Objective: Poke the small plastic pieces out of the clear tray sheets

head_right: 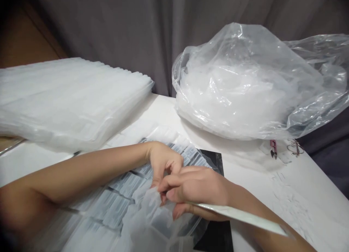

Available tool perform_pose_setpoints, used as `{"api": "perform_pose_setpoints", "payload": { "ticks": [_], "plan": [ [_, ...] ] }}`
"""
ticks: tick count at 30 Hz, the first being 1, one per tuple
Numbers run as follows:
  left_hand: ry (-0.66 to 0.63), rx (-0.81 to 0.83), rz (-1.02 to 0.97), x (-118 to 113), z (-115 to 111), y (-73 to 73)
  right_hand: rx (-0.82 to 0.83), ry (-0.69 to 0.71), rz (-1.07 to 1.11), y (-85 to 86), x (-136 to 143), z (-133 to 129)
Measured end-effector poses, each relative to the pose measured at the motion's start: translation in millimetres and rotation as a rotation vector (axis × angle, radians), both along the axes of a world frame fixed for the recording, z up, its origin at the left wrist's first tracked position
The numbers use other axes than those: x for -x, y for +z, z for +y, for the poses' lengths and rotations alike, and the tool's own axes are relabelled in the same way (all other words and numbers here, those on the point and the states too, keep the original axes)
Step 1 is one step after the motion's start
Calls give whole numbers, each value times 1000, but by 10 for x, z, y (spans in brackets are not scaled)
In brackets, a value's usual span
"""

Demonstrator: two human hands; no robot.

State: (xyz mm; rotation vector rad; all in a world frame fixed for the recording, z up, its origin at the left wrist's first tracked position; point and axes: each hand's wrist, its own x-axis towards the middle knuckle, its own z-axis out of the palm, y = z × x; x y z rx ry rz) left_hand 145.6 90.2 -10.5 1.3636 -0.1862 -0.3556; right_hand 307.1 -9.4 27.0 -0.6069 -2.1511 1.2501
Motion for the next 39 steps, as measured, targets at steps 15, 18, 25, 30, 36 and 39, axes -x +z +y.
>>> {"api": "perform_pose_setpoints", "payload": {
  "ticks": [15,18,25,30,36,39],
  "plan": [
    [19,2,-54,-3,-10,-46,-138,139,114,-137,-95,94],
    [18,-2,-85,-6,-8,-62,-115,155,121,-138,-94,106],
    [7,5,28,11,15,-131,-37,121,54,-160,-101,78],
    [11,31,37,22,25,-131,76,50,-7,-101,-66,48],
    [30,55,35,31,10,-123,254,7,1,-93,-62,21],
    [36,64,33,32,6,-137,288,2,0,-97,-69,18]
  ]
}}
